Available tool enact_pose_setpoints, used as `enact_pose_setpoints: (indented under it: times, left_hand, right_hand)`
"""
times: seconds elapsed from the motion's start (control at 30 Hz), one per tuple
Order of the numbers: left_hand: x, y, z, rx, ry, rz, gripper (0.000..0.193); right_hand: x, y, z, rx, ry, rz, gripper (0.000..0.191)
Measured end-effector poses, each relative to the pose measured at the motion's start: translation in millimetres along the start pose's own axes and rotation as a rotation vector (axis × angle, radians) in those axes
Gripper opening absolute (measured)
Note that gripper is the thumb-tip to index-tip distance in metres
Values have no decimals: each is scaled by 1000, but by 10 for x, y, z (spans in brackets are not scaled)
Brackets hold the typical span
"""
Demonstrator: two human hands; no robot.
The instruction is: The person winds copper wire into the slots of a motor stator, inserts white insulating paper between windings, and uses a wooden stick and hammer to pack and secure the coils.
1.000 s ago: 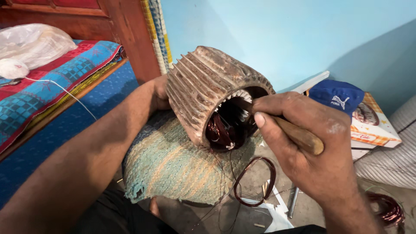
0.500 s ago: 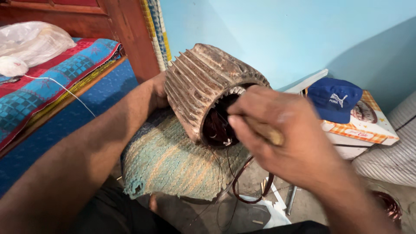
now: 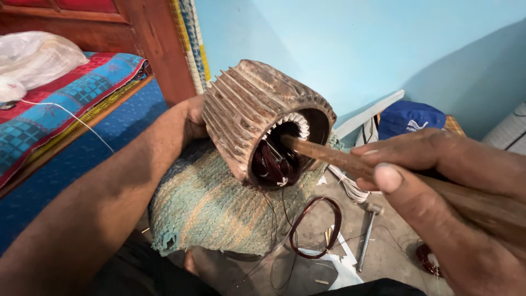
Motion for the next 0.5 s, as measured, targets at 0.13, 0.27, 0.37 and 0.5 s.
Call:
enact_pose_setpoints:
  times: [0.13,0.27,0.37,0.5]
  left_hand:
    - [50,-75,53,-73,-20,-93,30]
    - [103,-145,111,-42,-14,-17,26]
    - [169,-184,131,-79,2,101,26]
    - [192,-176,152,-78,28,160,27]
  right_hand:
    - [-161,-33,-310,-72,195,-74,26]
    - [-160,-18,-353,-60,288,-80,24]
    - [-37,65,-138,-12,195,-74,20]
    - [68,348,-142,130,-28,-85,13]
Point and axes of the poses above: each hand's wrist, its own x-axis towards the middle knuckle, its own y-axis out of the palm, z = x × y, the point moved 9 cm from there along x, towards the middle knuckle, and after that the axes turned 7 degrees about -z, right-handed, at the moved point
